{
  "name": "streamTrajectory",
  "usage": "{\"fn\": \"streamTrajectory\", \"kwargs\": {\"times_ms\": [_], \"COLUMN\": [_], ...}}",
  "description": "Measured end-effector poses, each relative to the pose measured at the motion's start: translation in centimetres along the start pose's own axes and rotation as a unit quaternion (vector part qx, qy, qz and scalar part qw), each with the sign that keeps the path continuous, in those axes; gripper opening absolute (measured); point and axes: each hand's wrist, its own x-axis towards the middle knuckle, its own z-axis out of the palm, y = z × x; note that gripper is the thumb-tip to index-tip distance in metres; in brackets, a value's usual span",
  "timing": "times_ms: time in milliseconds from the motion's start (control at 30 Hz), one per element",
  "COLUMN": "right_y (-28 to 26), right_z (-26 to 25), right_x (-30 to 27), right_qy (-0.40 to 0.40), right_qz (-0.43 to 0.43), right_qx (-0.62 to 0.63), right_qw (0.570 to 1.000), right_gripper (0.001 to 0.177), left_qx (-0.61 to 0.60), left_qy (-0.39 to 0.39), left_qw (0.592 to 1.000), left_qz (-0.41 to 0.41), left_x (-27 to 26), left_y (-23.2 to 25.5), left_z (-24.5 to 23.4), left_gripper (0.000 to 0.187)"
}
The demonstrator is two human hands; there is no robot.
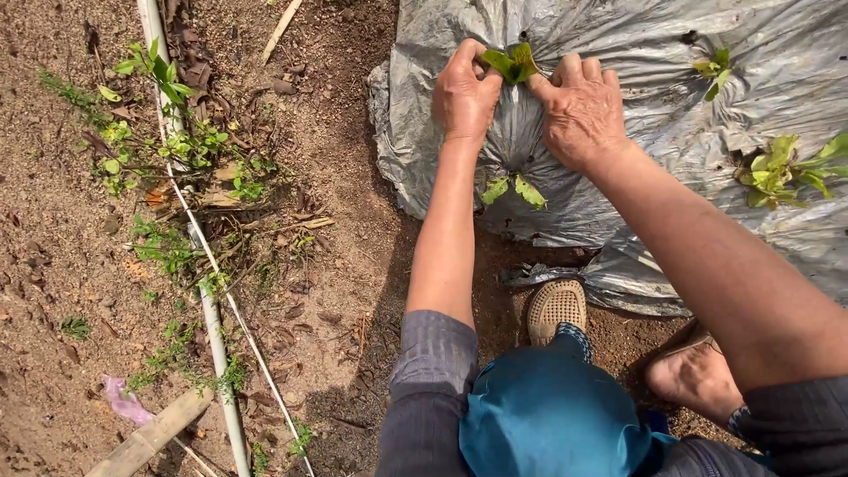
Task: Planting small green seedlings into a garden bed covered with plastic mulch using a wooden stick to create holes.
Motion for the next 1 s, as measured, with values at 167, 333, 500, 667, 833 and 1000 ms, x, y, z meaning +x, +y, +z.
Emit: {"fn": "streamTrajectory", "kwargs": {"times_ms": [167, 333, 500, 667, 833, 1000], "right_y": [0.9, 0.5, 0.2, 0.5, 0.1, -1.3], "right_z": [0.8, 0.4, 0.3, 0.8, -1.3, 0.6], "right_x": [-1.1, -1.2, -0.8, -0.9, -4.3, -8.5], "right_qy": [0.070, 0.096, 0.034, 0.036, 0.109, 0.125], "right_qz": [-0.022, -0.043, -0.021, -0.020, -0.064, -0.058], "right_qx": [0.074, 0.059, 0.049, 0.070, 0.133, 0.159], "right_qw": [0.995, 0.993, 0.998, 0.997, 0.983, 0.978], "right_gripper": [0.048, 0.068, 0.049, 0.052, 0.045, 0.045], "left_qx": [-0.059, -0.068, 0.024, 0.024, -0.029, -0.057], "left_qy": [-0.062, -0.075, -0.044, -0.072, -0.051, -0.015], "left_qw": [0.996, 0.995, 0.998, 0.997, 0.998, 0.990], "left_qz": [-0.021, -0.015, 0.043, 0.027, -0.004, -0.125], "left_x": [-1.3, -1.7, -1.4, -1.3, -6.0, -11.9], "left_y": [0.0, -0.2, -0.7, 0.1, 0.1, -3.2], "left_z": [-1.4, -1.3, -0.7, -1.5, -4.5, -4.8], "left_gripper": [0.028, 0.030, 0.029, 0.027, 0.030, 0.017]}}
